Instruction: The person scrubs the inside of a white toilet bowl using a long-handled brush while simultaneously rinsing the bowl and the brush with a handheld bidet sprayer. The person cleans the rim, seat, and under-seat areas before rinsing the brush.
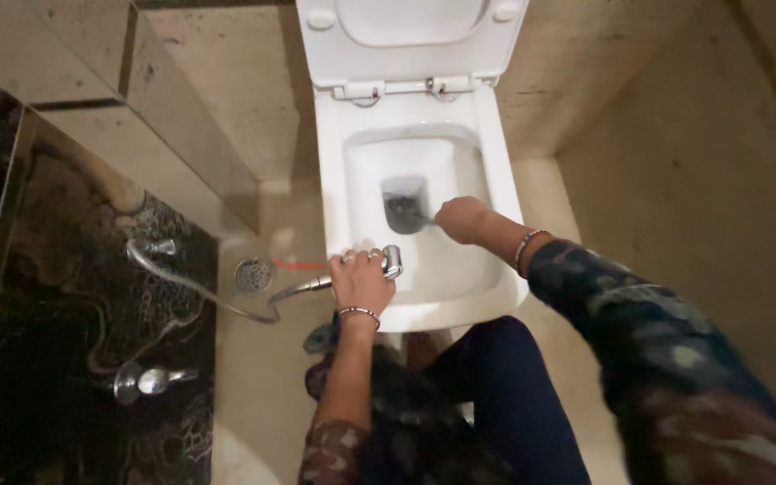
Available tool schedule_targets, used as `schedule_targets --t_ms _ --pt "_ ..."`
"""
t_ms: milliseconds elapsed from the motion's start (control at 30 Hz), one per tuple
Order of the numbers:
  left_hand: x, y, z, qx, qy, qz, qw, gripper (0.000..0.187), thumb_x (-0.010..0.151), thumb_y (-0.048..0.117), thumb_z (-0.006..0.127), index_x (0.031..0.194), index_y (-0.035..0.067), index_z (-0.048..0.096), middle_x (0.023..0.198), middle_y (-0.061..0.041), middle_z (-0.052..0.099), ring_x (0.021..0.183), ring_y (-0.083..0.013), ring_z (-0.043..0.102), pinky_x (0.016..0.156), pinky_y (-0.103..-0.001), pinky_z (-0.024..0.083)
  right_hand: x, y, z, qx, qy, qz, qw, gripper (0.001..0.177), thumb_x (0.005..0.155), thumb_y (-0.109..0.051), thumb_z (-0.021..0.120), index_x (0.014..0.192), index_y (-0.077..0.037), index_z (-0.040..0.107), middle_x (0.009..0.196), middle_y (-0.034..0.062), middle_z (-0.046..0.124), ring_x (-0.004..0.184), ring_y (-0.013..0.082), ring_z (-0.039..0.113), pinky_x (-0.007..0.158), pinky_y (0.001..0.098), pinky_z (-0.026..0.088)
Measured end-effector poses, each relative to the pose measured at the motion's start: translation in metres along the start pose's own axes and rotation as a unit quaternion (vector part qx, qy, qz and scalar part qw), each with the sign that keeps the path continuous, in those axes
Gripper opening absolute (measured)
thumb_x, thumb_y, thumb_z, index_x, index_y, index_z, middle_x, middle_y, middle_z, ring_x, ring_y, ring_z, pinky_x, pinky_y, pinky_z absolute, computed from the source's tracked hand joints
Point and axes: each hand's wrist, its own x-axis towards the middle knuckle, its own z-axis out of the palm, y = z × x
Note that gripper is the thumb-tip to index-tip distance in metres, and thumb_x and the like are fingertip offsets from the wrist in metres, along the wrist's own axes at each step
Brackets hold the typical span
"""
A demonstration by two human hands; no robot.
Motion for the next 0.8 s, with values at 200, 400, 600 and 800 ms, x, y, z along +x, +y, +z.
schedule_targets --t_ms 200,400,600,800 --pt "-0.001 0.005 -0.012 -0.008 -0.006 0.006 1.0 0.025 0.077 0.029 0.074 0.098 0.015 0.072 0.094 -0.006 0.073 0.1 -0.0268 0.063 0.094 -0.048 0.037 0.01 -0.036 -0.048 -0.069 -0.011 -0.063 0.996 0.018 0.091 -0.011 0.061 0.095 -0.01 0.078 0.1 0.0118 0.076 0.095 0.0314 0.075 0.077 0.0437 0.061" --pt "0.0 0.004 -0.011 0.006 0.007 0.01 1.0 0.033 0.07 0.03 0.074 0.098 0.014 0.073 0.093 -0.006 0.073 0.102 -0.0271 0.063 0.093 -0.048 0.036 0.03 0.002 -0.018 0.008 0.063 0.067 0.996 0.031 0.1 -0.027 0.055 0.091 -0.011 0.079 0.096 0.0116 0.076 0.09 0.0321 0.074 0.073 0.0463 0.059" --pt "0.001 0.008 -0.015 0.007 -0.003 -0.003 1.0 0.028 0.074 0.028 0.073 0.099 0.014 0.073 0.094 -0.007 0.073 0.1 -0.0273 0.064 0.096 -0.047 0.036 -0.004 -0.025 -0.002 -0.118 0.008 -0.075 0.99 0.021 0.093 -0.016 0.061 0.086 -0.013 0.081 0.093 0.0085 0.078 0.089 0.0271 0.077 0.073 0.0416 0.06" --pt "-0.001 0.005 -0.013 -0.01 -0.021 -0.011 1.0 0.028 0.071 0.027 0.074 0.096 0.014 0.072 0.093 -0.007 0.073 0.1 -0.0272 0.065 0.095 -0.046 0.037 0.016 -0.073 -0.059 -0.188 -0.078 -0.101 0.974 0.014 0.084 -0.008 0.069 0.092 -0.009 0.08 0.098 0.0044 0.076 0.09 0.0275 0.074 0.057 0.0447 0.068"
